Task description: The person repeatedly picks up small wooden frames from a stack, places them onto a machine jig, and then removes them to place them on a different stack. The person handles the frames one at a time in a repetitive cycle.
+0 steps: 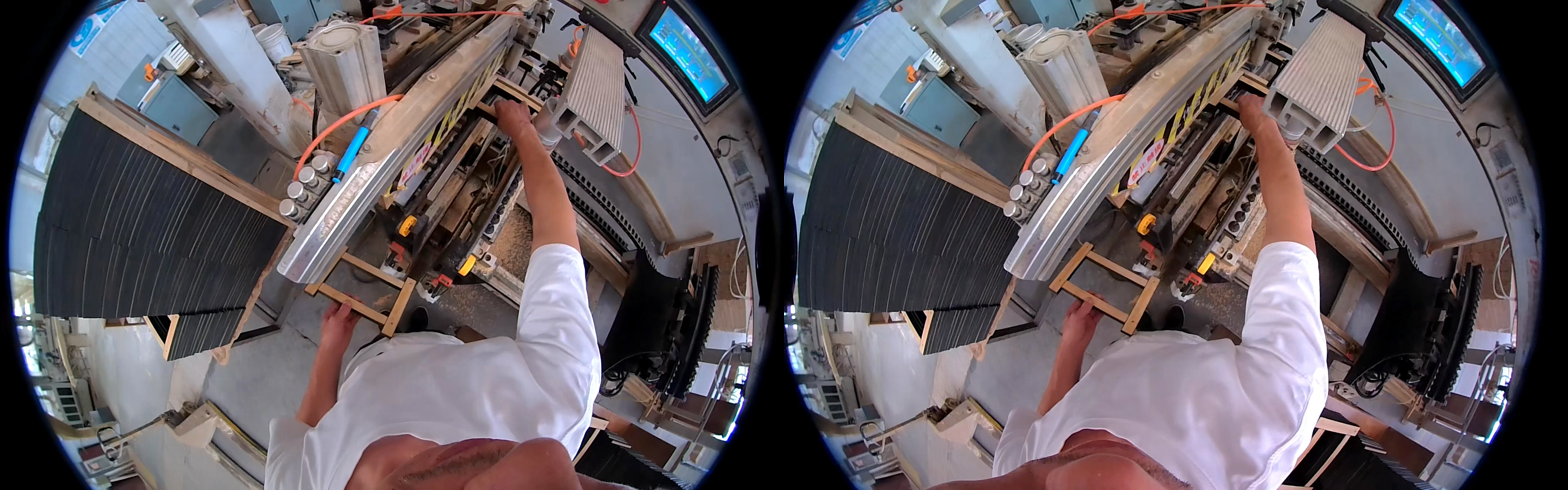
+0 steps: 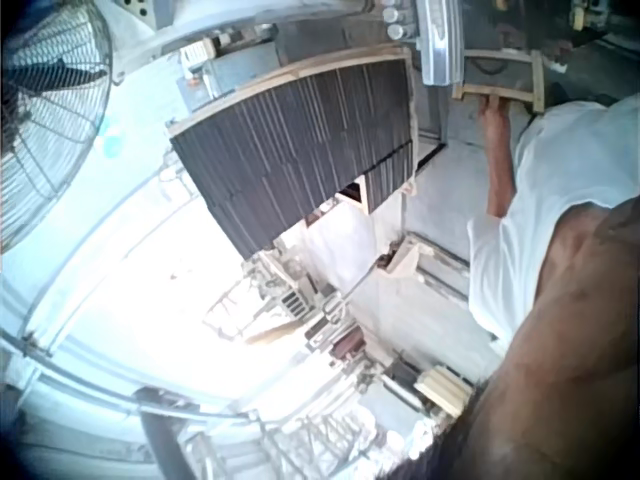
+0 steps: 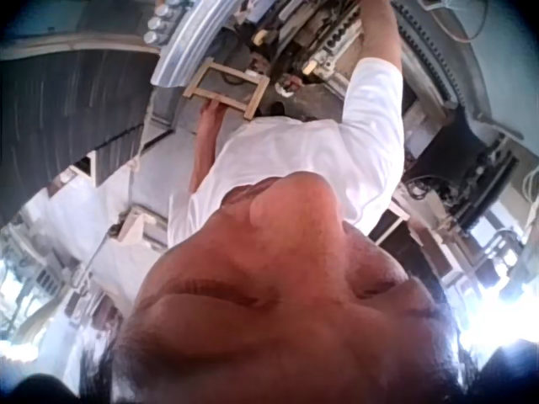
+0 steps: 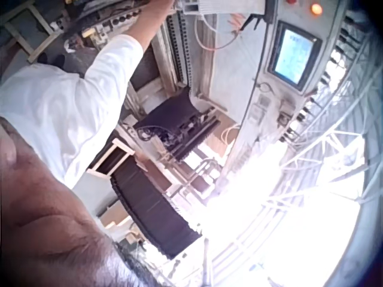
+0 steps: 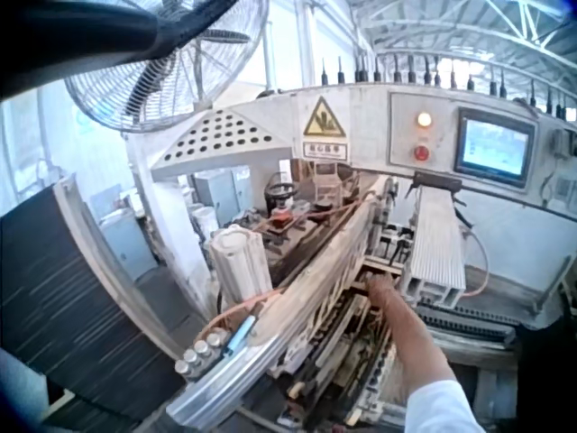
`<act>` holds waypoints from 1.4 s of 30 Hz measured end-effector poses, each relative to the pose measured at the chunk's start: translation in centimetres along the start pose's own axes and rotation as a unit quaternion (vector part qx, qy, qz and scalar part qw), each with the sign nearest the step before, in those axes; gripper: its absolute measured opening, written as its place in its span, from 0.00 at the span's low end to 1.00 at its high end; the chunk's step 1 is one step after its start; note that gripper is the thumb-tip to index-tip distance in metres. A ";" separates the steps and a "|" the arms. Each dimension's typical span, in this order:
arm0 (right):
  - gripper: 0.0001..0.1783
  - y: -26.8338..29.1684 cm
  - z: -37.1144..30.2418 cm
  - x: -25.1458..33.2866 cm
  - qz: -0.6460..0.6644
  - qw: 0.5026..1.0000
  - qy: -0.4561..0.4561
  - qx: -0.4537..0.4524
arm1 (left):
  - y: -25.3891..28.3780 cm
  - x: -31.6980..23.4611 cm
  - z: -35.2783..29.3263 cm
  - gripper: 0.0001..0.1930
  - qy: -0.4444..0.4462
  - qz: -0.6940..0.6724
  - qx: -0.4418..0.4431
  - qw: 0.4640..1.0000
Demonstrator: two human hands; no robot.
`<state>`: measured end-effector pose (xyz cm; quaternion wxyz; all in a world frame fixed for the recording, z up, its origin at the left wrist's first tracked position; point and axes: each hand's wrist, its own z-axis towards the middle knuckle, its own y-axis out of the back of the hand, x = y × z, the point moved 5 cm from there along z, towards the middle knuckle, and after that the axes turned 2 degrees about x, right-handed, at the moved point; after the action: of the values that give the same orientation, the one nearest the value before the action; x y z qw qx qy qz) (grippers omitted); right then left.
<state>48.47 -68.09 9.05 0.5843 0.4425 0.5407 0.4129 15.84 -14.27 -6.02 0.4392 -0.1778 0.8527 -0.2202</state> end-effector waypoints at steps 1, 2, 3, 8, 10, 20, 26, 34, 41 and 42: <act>0.10 0.1 0.2 -0.1 0.006 1.000 0.010 0.020 | 0.0 0.4 0.3 0.13 0.005 0.005 0.000 1.000; 0.09 0.3 0.2 -0.1 0.013 0.999 0.008 0.028 | -0.1 0.7 0.3 0.13 0.006 0.005 -0.004 1.000; 0.09 0.5 0.3 -0.1 0.019 0.999 0.006 0.036 | -0.5 1.0 0.5 0.13 0.006 0.004 -0.007 1.000; 0.09 1.3 -0.1 0.1 0.029 0.999 0.011 0.013 | -1.2 2.1 1.0 0.12 0.012 0.008 -0.014 1.000; 0.10 1.5 -0.1 0.2 0.069 0.997 0.003 0.030 | -1.2 2.5 1.0 0.12 0.011 0.010 -0.017 1.000; 0.09 -0.7 0.8 -0.8 0.044 0.999 -0.021 0.015 | -0.6 3.7 1.2 0.12 0.002 0.025 -0.062 0.998; 0.10 0.8 0.0 -0.3 0.064 0.998 0.005 0.005 | 0.8 3.3 0.8 0.13 -0.022 0.051 -0.076 0.996; 0.07 -2.3 2.3 0.4 0.057 0.996 0.041 -0.059 | 2.3 2.3 -1.6 0.16 -0.019 0.071 -0.175 0.982; 0.09 -0.9 0.8 0.8 0.017 0.998 0.039 -0.035 | 4.2 -0.5 -5.6 0.16 -0.090 0.110 -0.225 0.964; 0.09 0.7 -0.1 2.0 -0.013 0.998 0.047 -0.040 | 5.1 -1.0 -6.5 0.15 -0.120 0.121 -0.236 0.957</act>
<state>48.48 -65.98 9.16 0.5809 0.3921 0.5558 0.4471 10.45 -8.03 -4.66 0.5074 -0.1967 0.8365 0.0651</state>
